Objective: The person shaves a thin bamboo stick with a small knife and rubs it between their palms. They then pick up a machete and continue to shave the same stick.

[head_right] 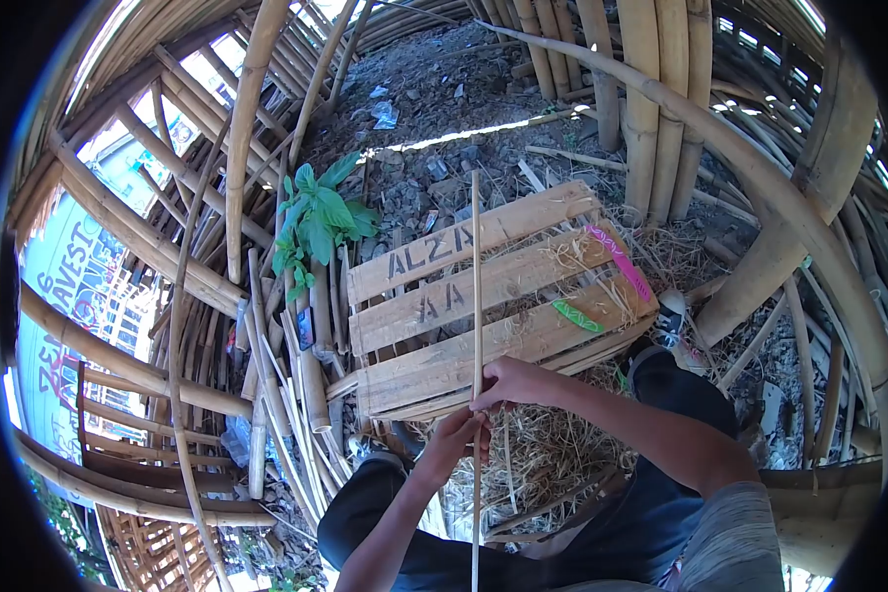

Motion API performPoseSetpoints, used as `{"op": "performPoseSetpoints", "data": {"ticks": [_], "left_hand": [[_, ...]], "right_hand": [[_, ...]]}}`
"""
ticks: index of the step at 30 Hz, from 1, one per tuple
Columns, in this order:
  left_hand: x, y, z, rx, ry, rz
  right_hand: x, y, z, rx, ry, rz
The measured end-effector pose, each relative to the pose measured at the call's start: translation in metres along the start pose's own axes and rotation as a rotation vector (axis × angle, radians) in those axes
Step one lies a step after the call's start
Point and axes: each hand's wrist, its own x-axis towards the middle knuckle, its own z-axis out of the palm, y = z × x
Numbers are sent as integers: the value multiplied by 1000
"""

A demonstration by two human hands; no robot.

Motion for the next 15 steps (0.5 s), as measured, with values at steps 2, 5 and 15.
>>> {"op": "performPoseSetpoints", "data": {"ticks": [2, 5, 15], "left_hand": [[-3, 3, 3, 25, -22, -10], [-5, 2, 6, 95, -83, -34], [-1, -11, 12, 229, -123, 63]], "right_hand": [[-1, -1, -3, -30, 73, -10], [4, 4, -18, 226, 255, -6], [0, 3, -38, 370, 440, -17]]}}
